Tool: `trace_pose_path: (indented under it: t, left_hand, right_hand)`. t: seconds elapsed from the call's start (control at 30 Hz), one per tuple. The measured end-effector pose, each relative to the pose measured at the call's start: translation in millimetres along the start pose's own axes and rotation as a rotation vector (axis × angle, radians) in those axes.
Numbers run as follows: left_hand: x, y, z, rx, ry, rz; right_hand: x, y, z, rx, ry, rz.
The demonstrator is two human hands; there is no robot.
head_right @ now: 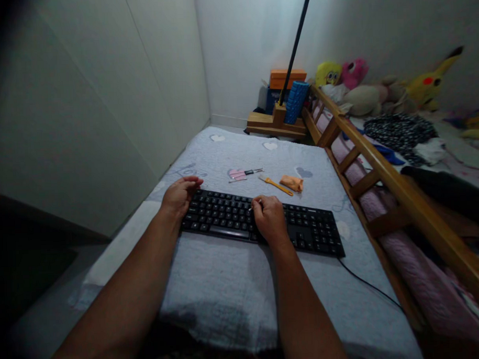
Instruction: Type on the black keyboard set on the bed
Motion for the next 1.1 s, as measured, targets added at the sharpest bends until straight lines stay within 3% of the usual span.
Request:
trace_pose_path:
  t: [1.1]
  left_hand:
    - [-0.3, 0.5, 0.9, 0.000, 0.000, 0.000]
  right_hand:
    - [-5.8, 2.4, 4.1, -0.030, -0.055, -0.035]
Point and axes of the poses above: each hand's wrist, its own y-axis away from the middle knuckle, its own z-axis out of the palm, x = y × z, the point moved 1 cm from there along -y, towards the middle knuckle, and after that the axes turned 3 degrees about x, right-handed, at the moved point
